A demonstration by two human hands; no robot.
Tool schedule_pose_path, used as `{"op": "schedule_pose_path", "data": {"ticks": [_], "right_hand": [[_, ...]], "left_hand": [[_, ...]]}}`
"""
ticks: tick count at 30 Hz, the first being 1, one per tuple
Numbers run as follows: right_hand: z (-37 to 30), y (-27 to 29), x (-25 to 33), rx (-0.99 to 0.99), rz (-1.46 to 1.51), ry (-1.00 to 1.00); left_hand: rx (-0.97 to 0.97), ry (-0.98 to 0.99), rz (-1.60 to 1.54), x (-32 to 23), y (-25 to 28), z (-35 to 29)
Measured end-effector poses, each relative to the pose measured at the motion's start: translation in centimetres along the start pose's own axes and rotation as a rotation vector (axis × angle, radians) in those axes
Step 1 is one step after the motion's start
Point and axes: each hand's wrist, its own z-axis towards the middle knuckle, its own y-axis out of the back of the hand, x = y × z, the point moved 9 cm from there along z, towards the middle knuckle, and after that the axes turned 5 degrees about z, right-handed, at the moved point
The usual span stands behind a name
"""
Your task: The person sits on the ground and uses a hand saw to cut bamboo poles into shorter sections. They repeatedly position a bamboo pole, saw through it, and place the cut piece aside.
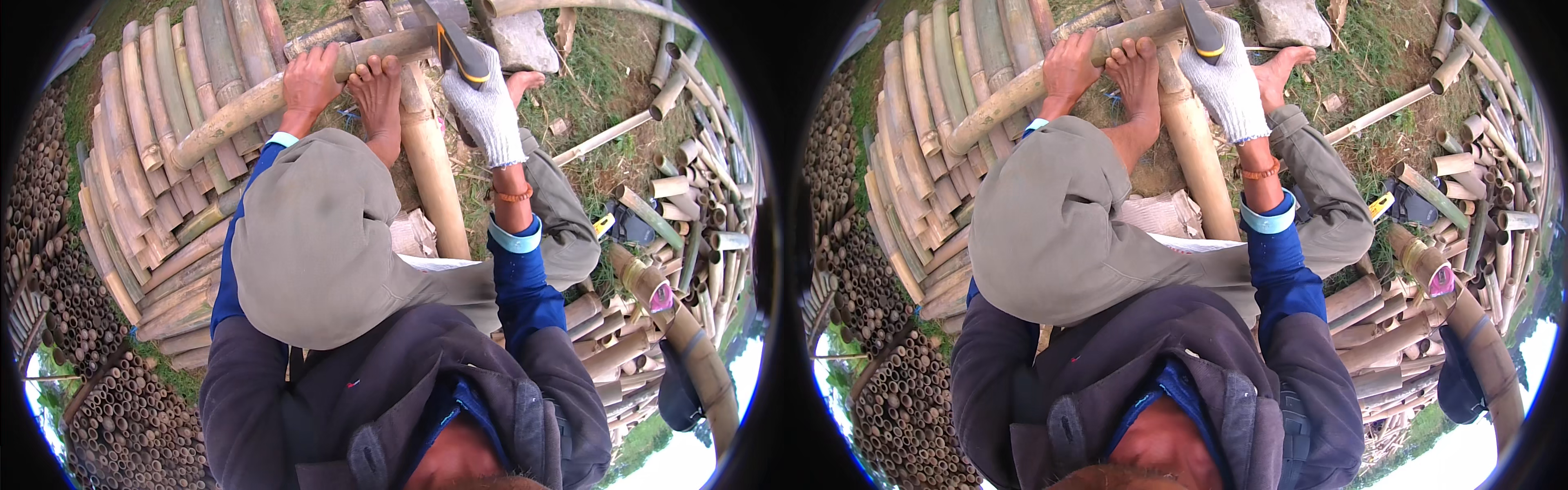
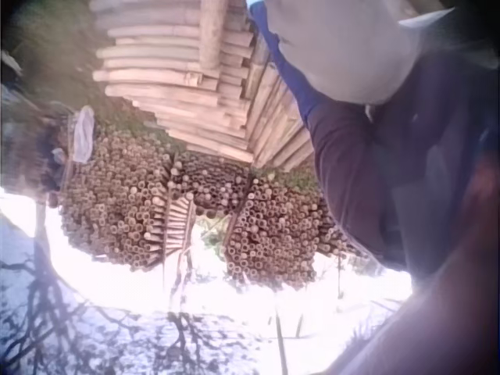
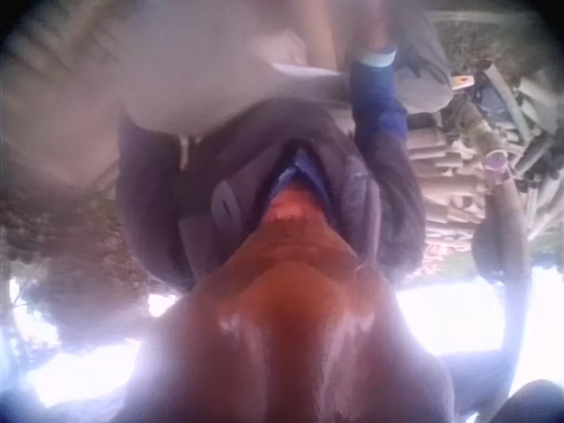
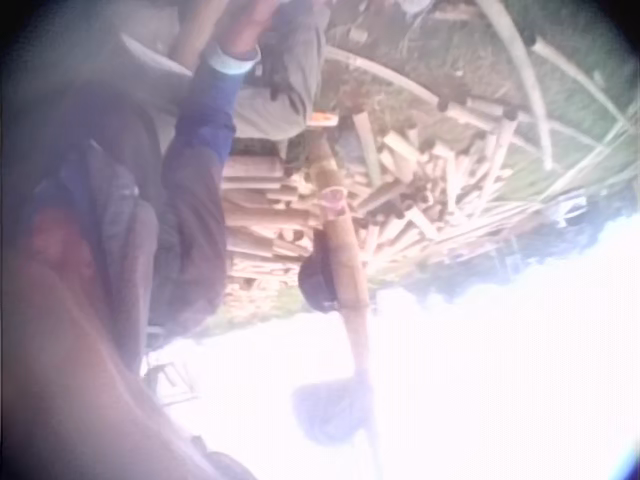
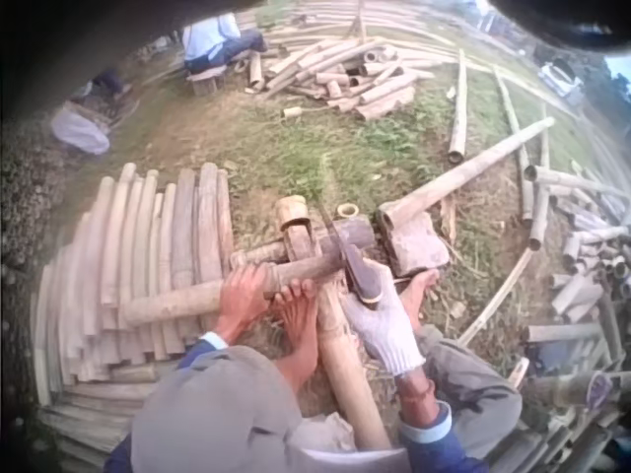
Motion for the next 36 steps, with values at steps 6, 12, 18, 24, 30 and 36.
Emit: {"op": "schedule_pose_path", "data": {"ticks": [6,12,18,24,30,36], "right_hand": [[2.0,0.6,1.0,0.009,0.094,-0.056],[3.8,-0.3,4.6,0.109,0.038,-0.014],[5.7,-0.8,7.3,0.082,0.029,0.151],[7.3,-0.8,6.8,0.103,-0.007,-0.038],[6.1,0.3,6.1,-0.006,0.104,0.007],[3.7,2.8,22.1,0.013,0.166,0.324]], "left_hand": [[-0.137,-0.004,0.039,-0.4,0.0,0.6],[-0.141,0.008,0.043,-0.1,0.0,0.1],[-0.144,0.007,0.047,-0.1,0.0,-0.1],[-0.106,0.027,0.123,-0.5,0.2,-0.6],[-0.099,0.038,0.098,-1.8,-0.3,-0.6],[-0.099,0.016,0.072,-2.2,0.8,-0.6]]}}
